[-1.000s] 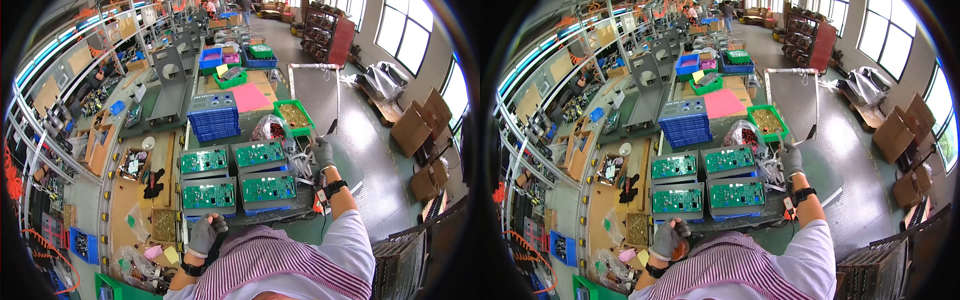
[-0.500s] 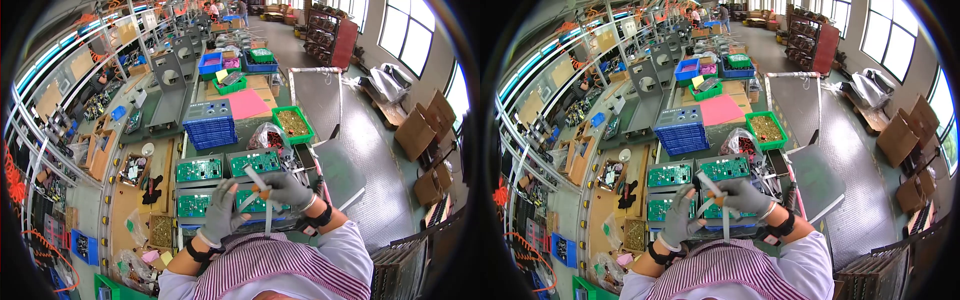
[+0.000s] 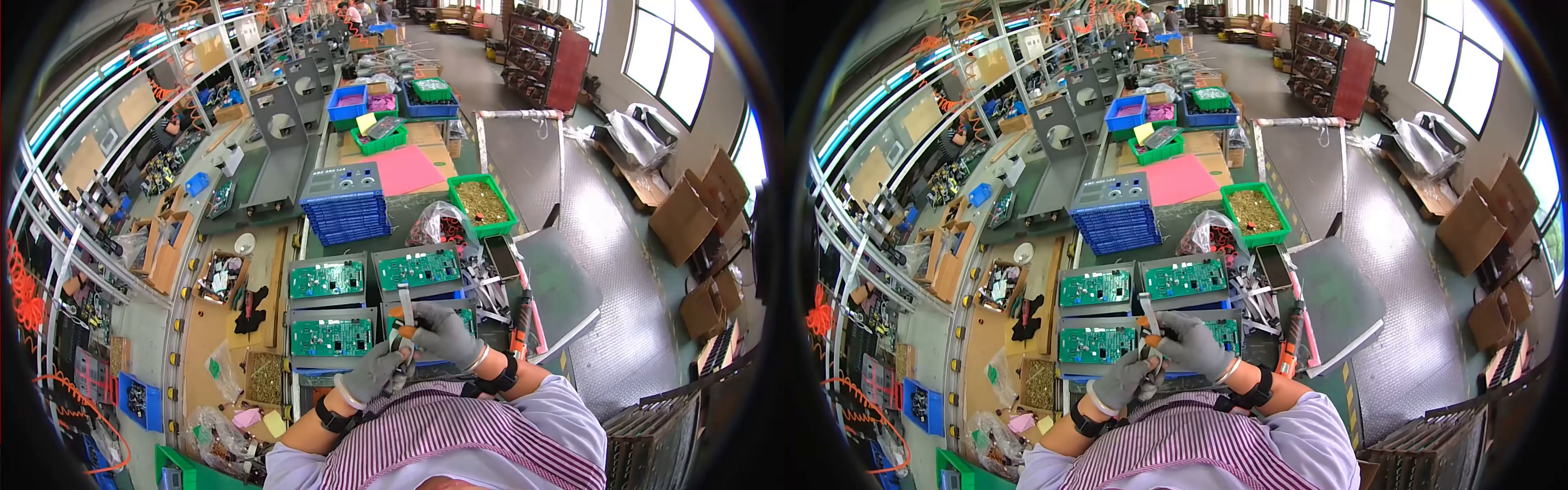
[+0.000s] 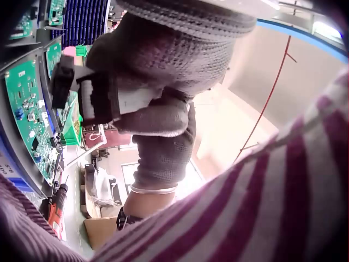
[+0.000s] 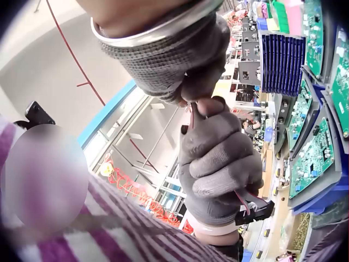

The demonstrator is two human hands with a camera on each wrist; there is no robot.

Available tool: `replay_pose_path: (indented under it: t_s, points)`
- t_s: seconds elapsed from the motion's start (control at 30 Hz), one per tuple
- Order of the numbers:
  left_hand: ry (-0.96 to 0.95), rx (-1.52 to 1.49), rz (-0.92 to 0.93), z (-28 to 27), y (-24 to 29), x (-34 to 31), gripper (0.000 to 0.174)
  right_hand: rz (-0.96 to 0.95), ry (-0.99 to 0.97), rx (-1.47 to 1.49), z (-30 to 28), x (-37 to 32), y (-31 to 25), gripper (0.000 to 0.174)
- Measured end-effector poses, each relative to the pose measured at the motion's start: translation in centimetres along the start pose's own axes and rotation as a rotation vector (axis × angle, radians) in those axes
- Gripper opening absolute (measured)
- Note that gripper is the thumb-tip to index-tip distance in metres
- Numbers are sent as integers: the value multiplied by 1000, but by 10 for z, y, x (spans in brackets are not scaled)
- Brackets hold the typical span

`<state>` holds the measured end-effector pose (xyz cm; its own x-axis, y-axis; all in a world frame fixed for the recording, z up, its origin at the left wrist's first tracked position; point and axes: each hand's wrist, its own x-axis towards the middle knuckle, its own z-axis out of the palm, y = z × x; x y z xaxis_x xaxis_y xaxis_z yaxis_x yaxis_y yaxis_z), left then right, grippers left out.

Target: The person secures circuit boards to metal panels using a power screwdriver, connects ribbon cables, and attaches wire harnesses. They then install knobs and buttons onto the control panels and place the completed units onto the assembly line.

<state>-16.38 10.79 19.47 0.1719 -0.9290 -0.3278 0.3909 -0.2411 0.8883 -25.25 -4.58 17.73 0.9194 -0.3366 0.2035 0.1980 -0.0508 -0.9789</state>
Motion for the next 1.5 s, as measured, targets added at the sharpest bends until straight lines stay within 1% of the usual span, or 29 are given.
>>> replay_pose_path:
  t_s: [0.1, 0.13, 0.23, 0.3, 0.33, 0.4, 0.43, 0.5, 0.53, 0.63, 0.67, 0.77, 0.8, 0.83, 0.9, 0.97, 1.0, 1.03, 1.1, 1.13, 1.2, 1.3, 1.4, 1.5]
  points:
    - [97, 86, 51, -3, -11, 0, 29, -45, 97, 4, -7, 2, 8, 25]
    - [130, 124, 70, -5, -16, 1, 28, -1, 108, 30, -11, 2, 4, 21]
    - [148, 297, 113, -10, -29, 1, 28, 120, 136, 90, -17, 4, -14, 15]
    - [136, 312, 108, -12, -33, 1, 30, 189, 144, 108, -17, 2, -19, 13]
    - [128, 320, 103, -13, -35, 1, 31, 205, 150, 44, -19, 1, -15, 14]
    - [129, 373, 184, -17, -44, 5, 31, 236, 162, -84, -25, 0, -6, 16]
    - [129, 398, 224, -18, -48, 7, 31, 219, 209, -23, -24, 0, -8, 16]
    - [172, 549, 242, -14, -50, 8, 31, 188, 304, 100, -21, 2, -14, 18]
    - [191, 623, 249, -12, -51, 9, 31, 120, 317, 208, -21, 2, -9, 27]
    - [157, 713, 315, -8, -57, 12, 31, 142, 272, 232, -21, -2, -14, 36]
    - [158, 708, 317, -7, -60, 12, 31, 202, 204, 190, -26, -4, -8, 39]
    - [177, 758, 236, -10, -72, 14, 33, 237, 118, 117, -34, -6, -4, 32]
    - [98, 702, 192, -14, -74, 16, 35, 238, 153, 100, -35, -7, -4, 26]
    - [135, 668, 261, -13, -75, 15, 33, 240, 185, 144, -38, -9, -4, 22]
    - [209, 590, 384, -11, -79, 14, 30, 247, 262, 190, -46, -16, -9, 20]
    - [296, 520, 401, -7, -68, 7, 28, 295, 330, 235, -63, -25, 1, 21]
    - [295, 345, 268, -11, -69, 4, 28, 325, 337, 206, -71, -31, 2, 23]
    - [295, 174, 142, -17, -71, 0, 28, 394, 345, 221, -80, -37, 6, 24]
    - [326, 17, 90, -26, -70, -7, 34, 467, 318, 122, -93, -42, 21, 25]
    - [370, 21, 70, -31, -76, -9, 36, 484, 307, 63, -94, -46, 33, 25]
    - [363, -19, 51, -35, -81, -13, 36, 498, 282, -54, -96, -47, 60, 24]
    - [348, -45, 17, -38, -85, -17, 37, 488, 194, -274, -87, -38, 87, 23]
    - [329, -68, 6, -38, -87, -17, 37, 464, 263, -326, -86, -28, 113, 22]
    - [342, -67, 11, -33, -84, -18, 36, 474, 298, -338, -96, -18, 112, 20]
